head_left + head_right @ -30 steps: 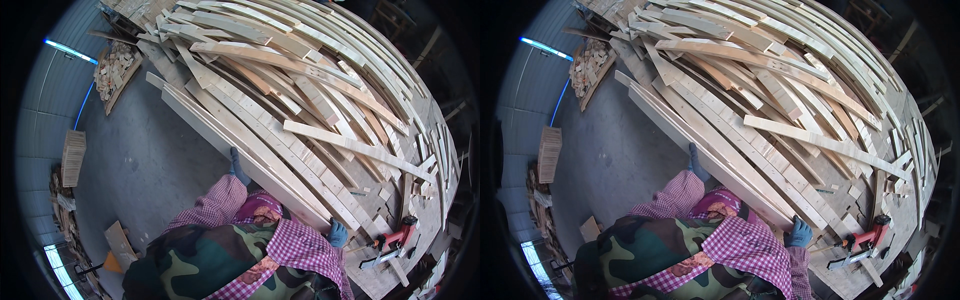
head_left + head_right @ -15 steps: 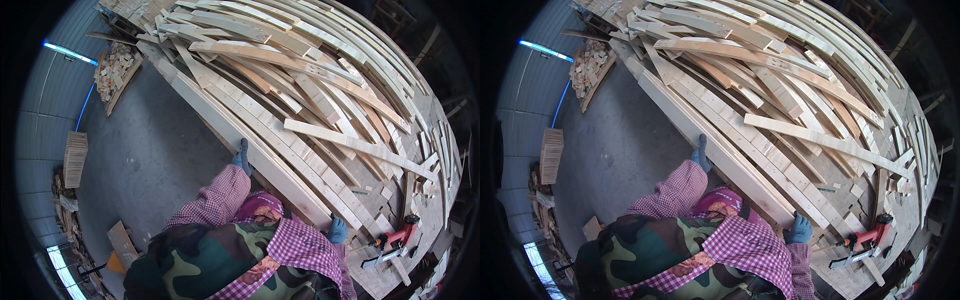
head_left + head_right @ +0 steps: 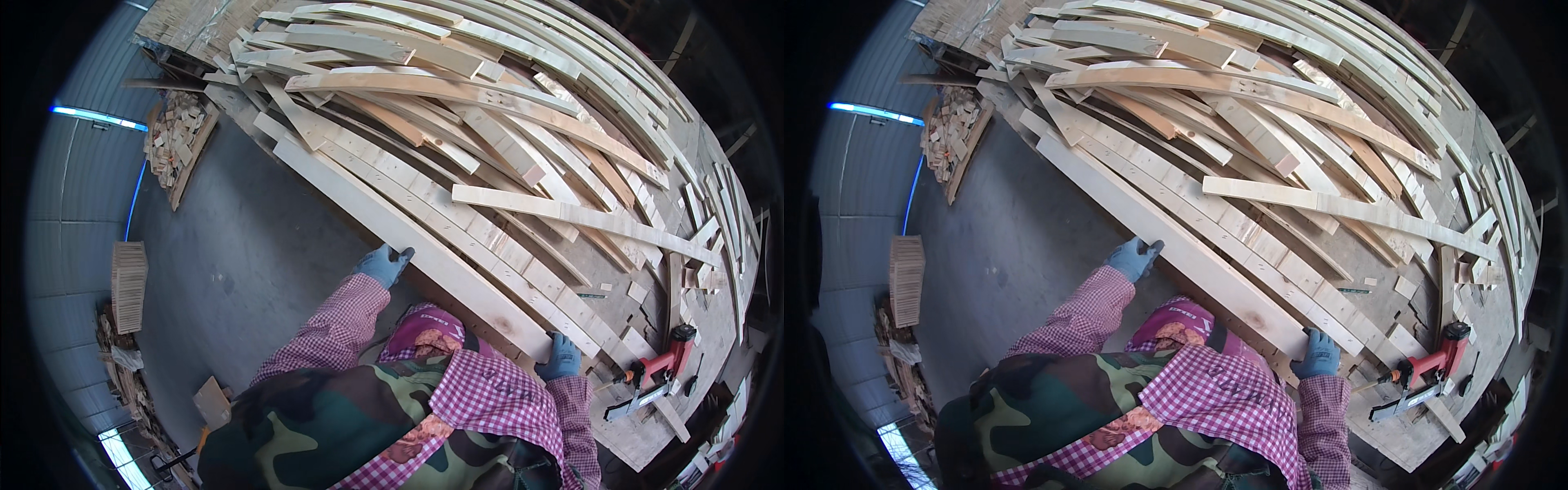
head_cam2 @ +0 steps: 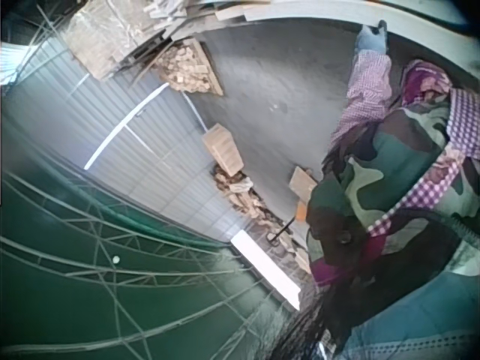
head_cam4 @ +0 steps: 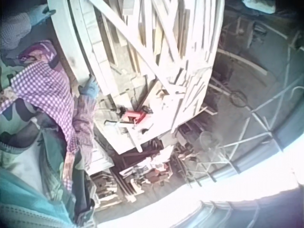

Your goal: The person arranges thin wooden slats on a workbench and uses a red pneumatic nail gun to fasten them together. They repeatedly pick up slats, align them, and nail them in place, occasionally moving to retrieve more pieces from nearby stacks or boxes.

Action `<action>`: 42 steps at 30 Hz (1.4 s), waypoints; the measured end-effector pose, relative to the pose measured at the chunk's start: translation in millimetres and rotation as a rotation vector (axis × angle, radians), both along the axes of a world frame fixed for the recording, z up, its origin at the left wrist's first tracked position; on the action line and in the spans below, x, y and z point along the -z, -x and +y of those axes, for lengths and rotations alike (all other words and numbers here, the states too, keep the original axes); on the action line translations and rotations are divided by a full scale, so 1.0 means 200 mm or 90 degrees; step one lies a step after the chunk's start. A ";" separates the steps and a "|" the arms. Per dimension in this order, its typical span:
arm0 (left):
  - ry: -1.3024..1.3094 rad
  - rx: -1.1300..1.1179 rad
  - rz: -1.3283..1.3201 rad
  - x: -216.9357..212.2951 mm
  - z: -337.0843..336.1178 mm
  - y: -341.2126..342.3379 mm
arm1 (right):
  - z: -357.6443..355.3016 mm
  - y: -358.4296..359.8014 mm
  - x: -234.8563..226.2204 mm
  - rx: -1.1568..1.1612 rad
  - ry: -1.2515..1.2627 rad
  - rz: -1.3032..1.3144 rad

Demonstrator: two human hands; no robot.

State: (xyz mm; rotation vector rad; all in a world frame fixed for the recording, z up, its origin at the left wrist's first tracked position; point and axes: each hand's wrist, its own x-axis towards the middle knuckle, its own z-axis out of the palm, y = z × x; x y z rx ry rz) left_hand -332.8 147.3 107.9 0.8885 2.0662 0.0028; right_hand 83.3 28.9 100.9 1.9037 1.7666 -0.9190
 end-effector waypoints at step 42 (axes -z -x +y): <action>-0.336 0.992 0.156 0.25 -0.03 -0.52 | -0.14 0.04 0.12 0.039 -0.097 -0.117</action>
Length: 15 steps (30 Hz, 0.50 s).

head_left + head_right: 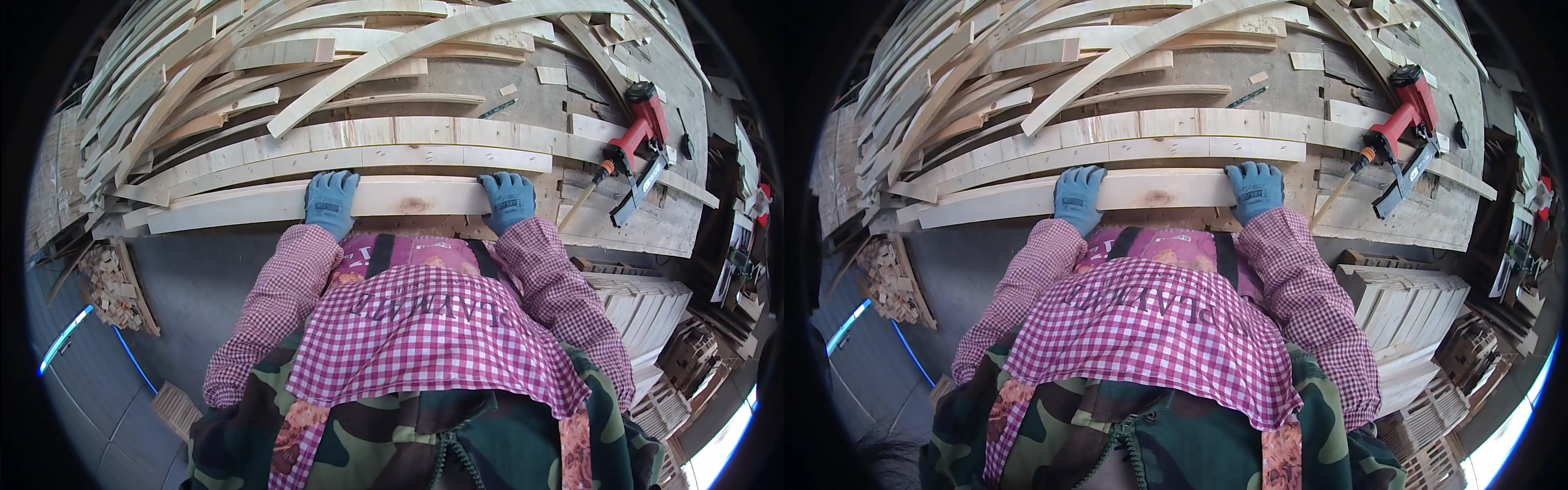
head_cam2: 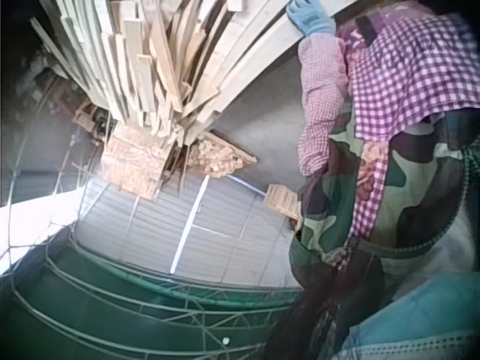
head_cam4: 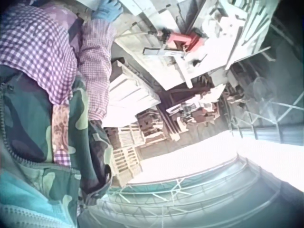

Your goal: The person arranges thin wooden slats on a workbench and uses a red pneumatic nail gun to fasten them together. They repeatedly pick up slats, align them, and nail them in place, occasionally moving to retrieve more pieces from nearby stacks or boxes.

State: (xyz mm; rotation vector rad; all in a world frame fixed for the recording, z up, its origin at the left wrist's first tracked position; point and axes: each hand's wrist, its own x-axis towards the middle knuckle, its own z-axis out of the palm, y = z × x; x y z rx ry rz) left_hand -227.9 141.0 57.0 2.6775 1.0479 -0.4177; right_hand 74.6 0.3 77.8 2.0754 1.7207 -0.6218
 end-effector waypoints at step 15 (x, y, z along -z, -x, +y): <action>-0.129 -0.035 -0.178 0.03 -0.11 0.11 | -0.13 -0.07 0.10 -0.066 -0.345 0.043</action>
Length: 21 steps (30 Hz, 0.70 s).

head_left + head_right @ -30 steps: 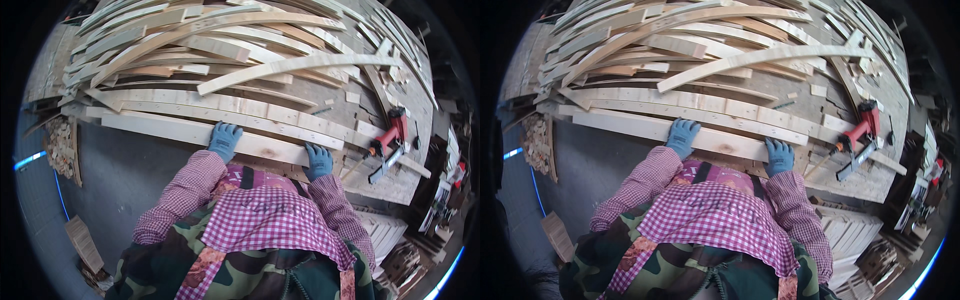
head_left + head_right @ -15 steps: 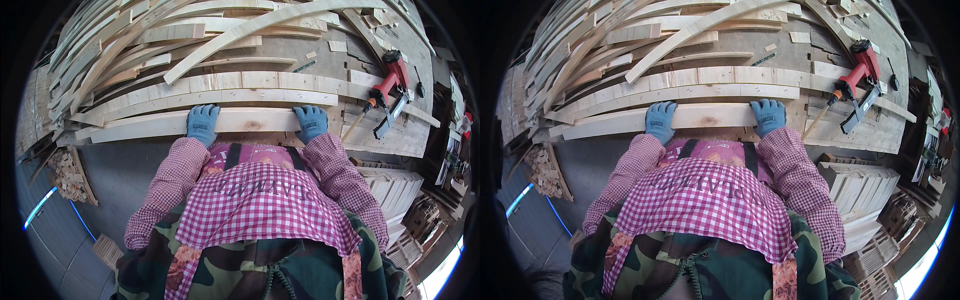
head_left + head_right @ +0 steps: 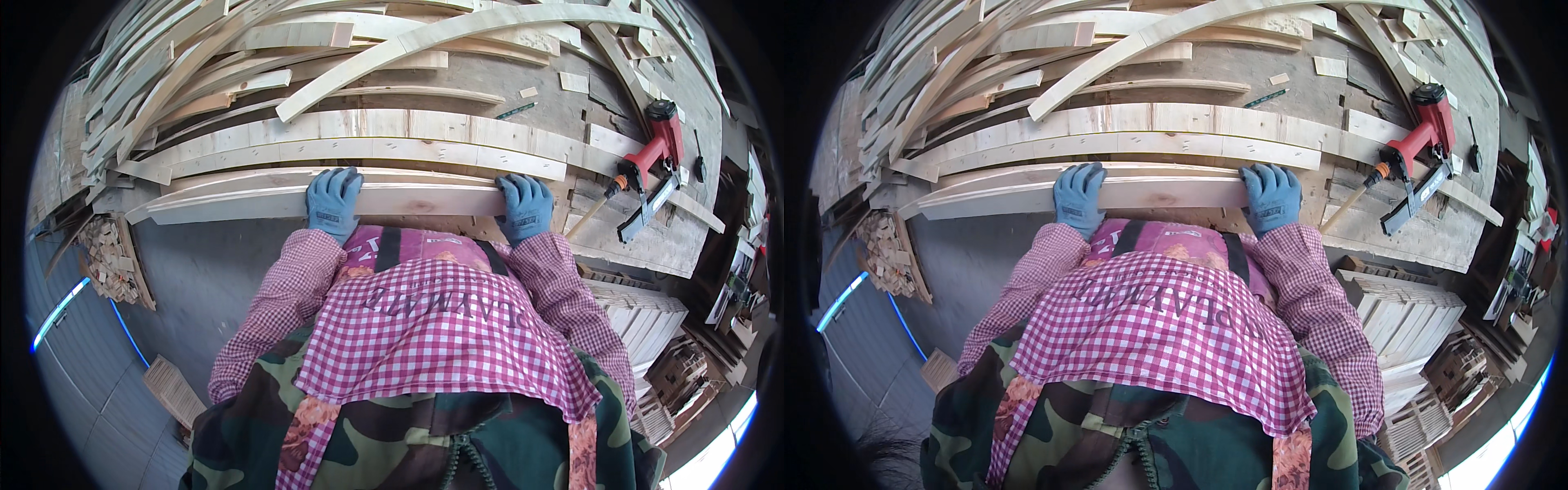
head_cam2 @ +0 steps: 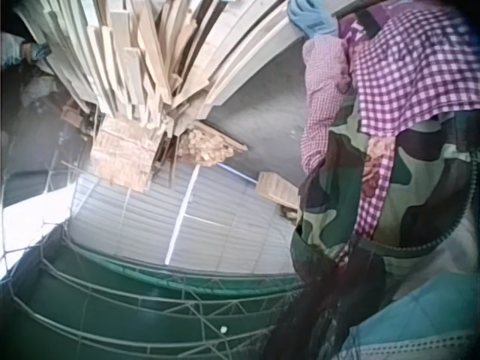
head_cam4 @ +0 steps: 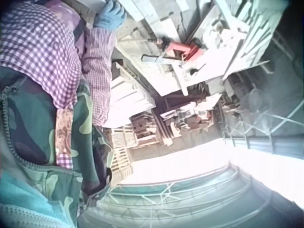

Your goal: The person arranges thin wooden slats on a workbench and uses a red pneumatic nail gun to fasten them together. They repeatedly pick up slats, align them, and nail them in place, occasionally moving to retrieve more pieces from nearby stacks or boxes.

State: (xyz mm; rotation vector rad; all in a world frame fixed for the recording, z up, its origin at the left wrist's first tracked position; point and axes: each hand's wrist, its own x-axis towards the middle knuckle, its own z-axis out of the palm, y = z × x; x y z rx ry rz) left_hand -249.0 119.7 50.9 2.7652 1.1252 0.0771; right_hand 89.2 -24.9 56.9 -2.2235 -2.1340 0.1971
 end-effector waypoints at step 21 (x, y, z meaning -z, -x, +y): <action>0.160 0.009 0.166 -0.04 0.12 -0.13 | 0.11 0.01 -0.06 0.053 0.315 0.006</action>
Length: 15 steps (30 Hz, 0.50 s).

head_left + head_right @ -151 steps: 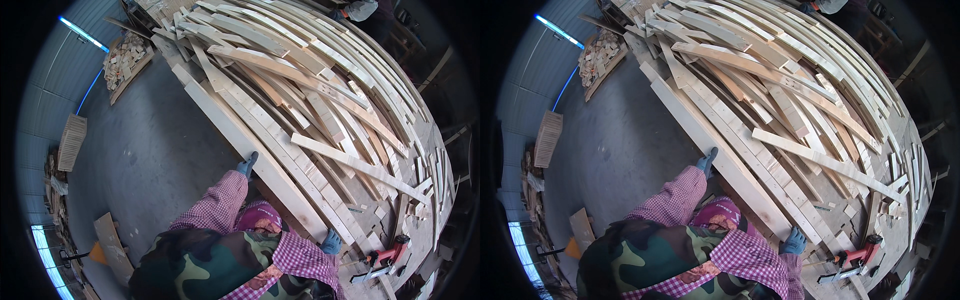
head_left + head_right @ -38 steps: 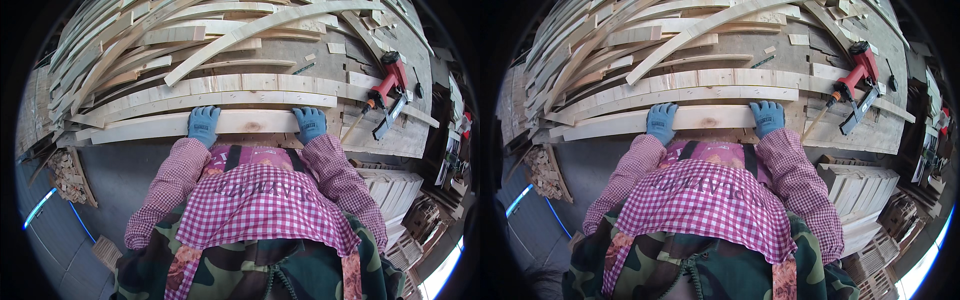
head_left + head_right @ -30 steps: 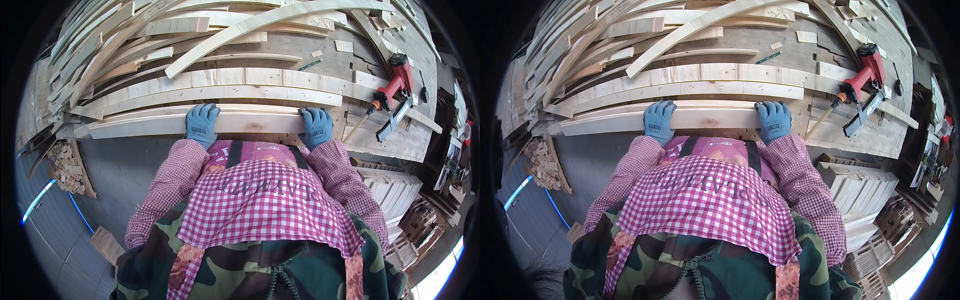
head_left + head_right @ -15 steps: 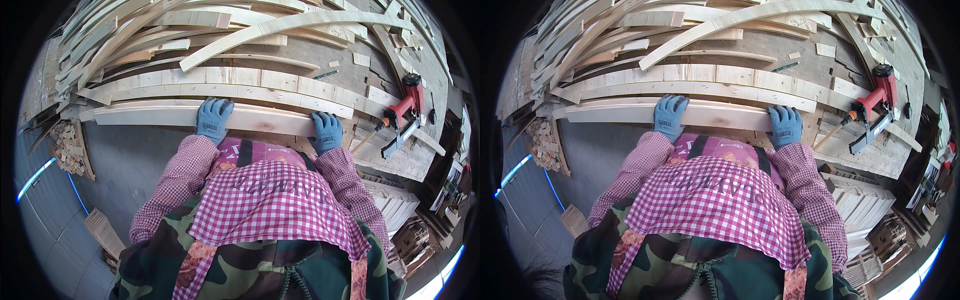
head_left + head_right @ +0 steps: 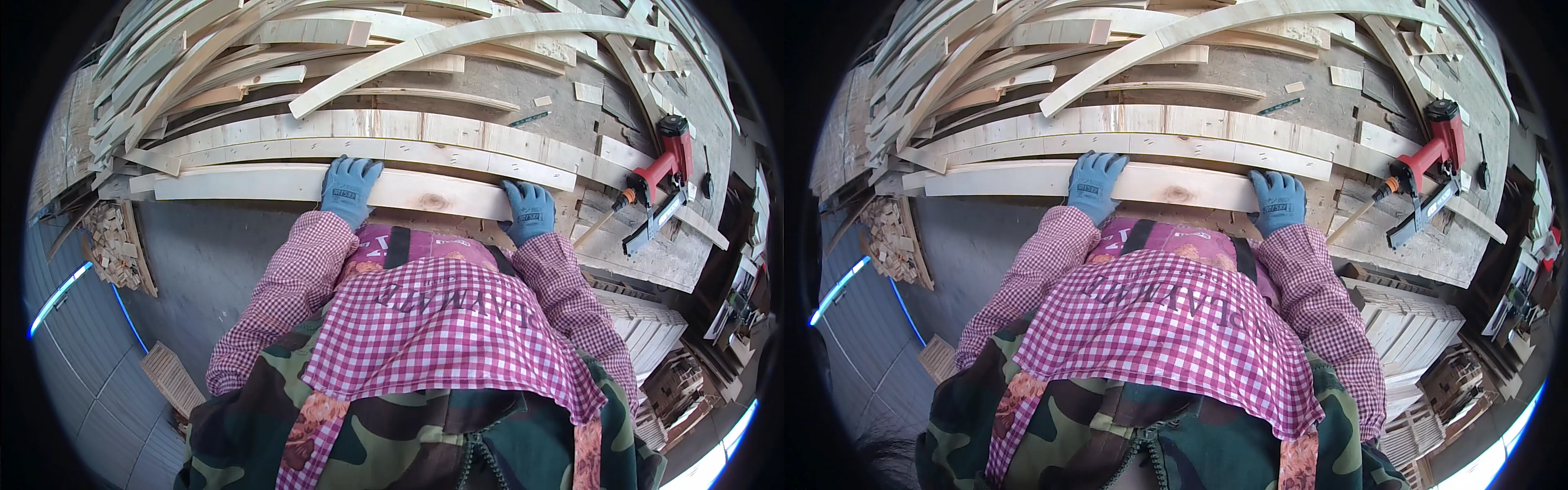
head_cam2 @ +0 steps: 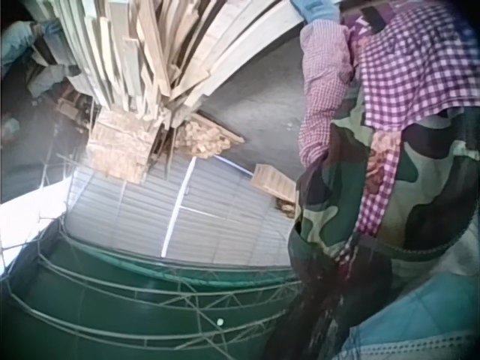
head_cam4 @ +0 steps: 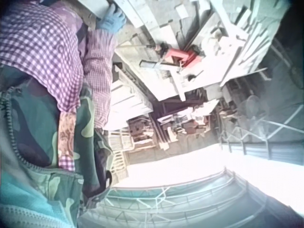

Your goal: The person arranges thin wooden slats on a workbench and uses a red pneumatic nail gun to fasten them together. They repeatedly pick up slats, align them, and nail them in place, occasionally moving to retrieve more pieces from nearby stacks or boxes.

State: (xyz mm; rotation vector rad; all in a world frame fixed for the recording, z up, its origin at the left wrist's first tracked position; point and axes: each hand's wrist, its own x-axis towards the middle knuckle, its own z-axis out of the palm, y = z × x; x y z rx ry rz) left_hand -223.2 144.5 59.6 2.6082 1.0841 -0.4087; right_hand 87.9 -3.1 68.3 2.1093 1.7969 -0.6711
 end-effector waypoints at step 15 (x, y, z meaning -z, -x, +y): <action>0.064 0.014 0.089 -0.03 0.07 -0.06 | 0.07 -0.01 -0.02 -0.003 0.071 0.003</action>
